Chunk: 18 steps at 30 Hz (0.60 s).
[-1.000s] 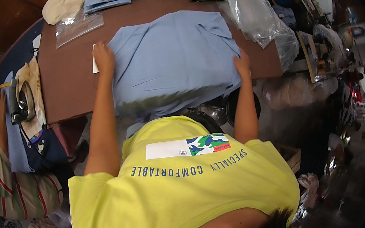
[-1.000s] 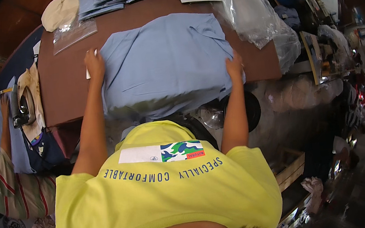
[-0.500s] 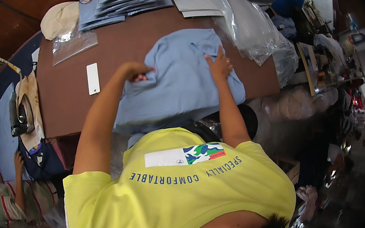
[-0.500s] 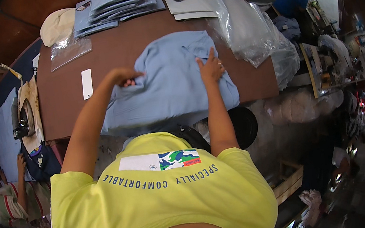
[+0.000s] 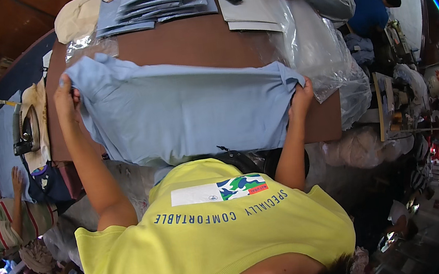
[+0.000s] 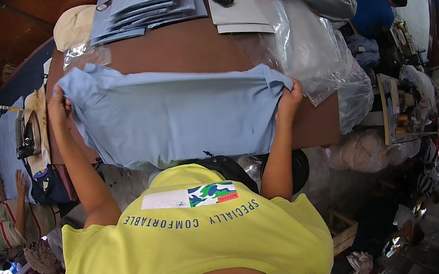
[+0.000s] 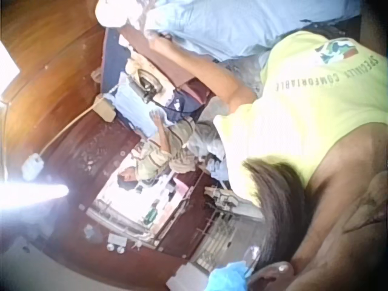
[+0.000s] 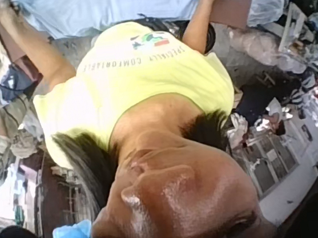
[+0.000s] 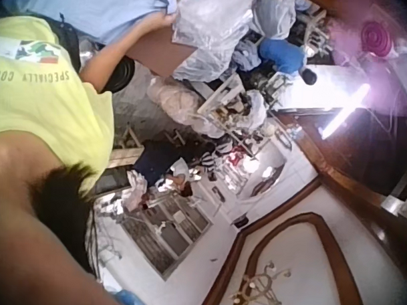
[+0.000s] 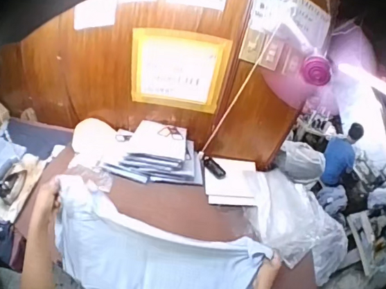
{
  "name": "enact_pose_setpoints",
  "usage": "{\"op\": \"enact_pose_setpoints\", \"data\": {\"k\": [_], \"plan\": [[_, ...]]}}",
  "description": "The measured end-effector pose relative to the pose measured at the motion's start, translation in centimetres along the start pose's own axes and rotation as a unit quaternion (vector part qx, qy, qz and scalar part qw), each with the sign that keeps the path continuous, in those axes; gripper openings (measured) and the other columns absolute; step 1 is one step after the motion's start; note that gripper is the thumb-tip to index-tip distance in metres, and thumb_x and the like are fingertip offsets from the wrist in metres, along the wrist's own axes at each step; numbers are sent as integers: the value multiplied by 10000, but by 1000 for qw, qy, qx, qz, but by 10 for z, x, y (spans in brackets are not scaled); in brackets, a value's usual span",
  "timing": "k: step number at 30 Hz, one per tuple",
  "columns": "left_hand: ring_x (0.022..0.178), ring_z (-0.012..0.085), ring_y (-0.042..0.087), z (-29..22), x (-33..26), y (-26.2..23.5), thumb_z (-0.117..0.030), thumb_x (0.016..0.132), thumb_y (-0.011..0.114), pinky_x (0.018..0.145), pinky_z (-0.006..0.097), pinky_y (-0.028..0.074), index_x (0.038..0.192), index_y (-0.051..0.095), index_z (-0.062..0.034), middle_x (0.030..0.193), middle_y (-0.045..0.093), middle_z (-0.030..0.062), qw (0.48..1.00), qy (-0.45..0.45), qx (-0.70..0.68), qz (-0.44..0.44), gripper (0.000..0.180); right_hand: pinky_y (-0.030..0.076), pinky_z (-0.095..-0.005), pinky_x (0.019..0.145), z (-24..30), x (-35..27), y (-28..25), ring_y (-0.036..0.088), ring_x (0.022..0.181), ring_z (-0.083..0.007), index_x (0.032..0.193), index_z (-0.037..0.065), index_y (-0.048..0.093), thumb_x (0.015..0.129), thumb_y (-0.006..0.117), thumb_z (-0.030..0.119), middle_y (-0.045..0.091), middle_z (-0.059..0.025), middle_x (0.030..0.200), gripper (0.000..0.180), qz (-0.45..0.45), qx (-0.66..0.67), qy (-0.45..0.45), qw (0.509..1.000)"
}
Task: The person spreads a shirt on a table, places a folding board on it, and folds the sides and sleeves over the board. They then fold the bottom up, remove the board, attach a tag to the collar, and place the folded shirt into a plastic bag.
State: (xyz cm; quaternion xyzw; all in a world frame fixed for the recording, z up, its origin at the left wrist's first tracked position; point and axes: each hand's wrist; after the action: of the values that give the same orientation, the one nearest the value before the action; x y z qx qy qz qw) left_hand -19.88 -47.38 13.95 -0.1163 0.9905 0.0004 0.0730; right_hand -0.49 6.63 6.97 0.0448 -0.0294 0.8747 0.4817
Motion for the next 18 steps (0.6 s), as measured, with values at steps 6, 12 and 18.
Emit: {"op": "enact_pose_setpoints", "data": {"k": [6, 12, 18], "plan": [[467, 87, 442, -61, 36, 65, -356, 900, 542, 433, 239, 328, 684, 598, -19, 528, 483, -6, 956, 257, 68, -126, 404, 446, -234, 739, 52, 56, 31, 539, 813, -123, 892, -6, 553, 810, 432, -49, 570, -47, 858, 151, 18, 44, 50, 998], [807, 258, 572, -60, 175, 151, -167, 852, 574, 751, 352, 478, 1386, 303, -60, 1123, 580, 149, 918, 345, 188, 54, 609, 416, -373, 894, 45, 134, 105, 531, 1015, -306, 1149, -8, 446, 824, 526, 61, 524, -197, 1115, 342, -73, -136, -213, 965], [1299, 350, 306, 75, 6, 105, -367, 874, 545, 997, 601, 239, 1334, 430, -215, 1392, 369, 119, 784, 380, 491, -1, 499, 237, -484, 1058, -23, 8, 95, 272, 1319, -359, 1369, 119, 352, 888, 533, 241, 324, -193, 1410, 528, 121, -382, -335, 853]]}}
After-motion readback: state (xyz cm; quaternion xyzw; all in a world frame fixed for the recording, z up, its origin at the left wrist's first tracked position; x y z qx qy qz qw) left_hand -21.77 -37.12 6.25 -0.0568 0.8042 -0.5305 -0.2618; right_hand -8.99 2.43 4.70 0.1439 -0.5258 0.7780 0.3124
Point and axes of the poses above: each hand's wrist, its own x-axis towards the middle knuckle, its own y-axis out of the palm, z = x × y
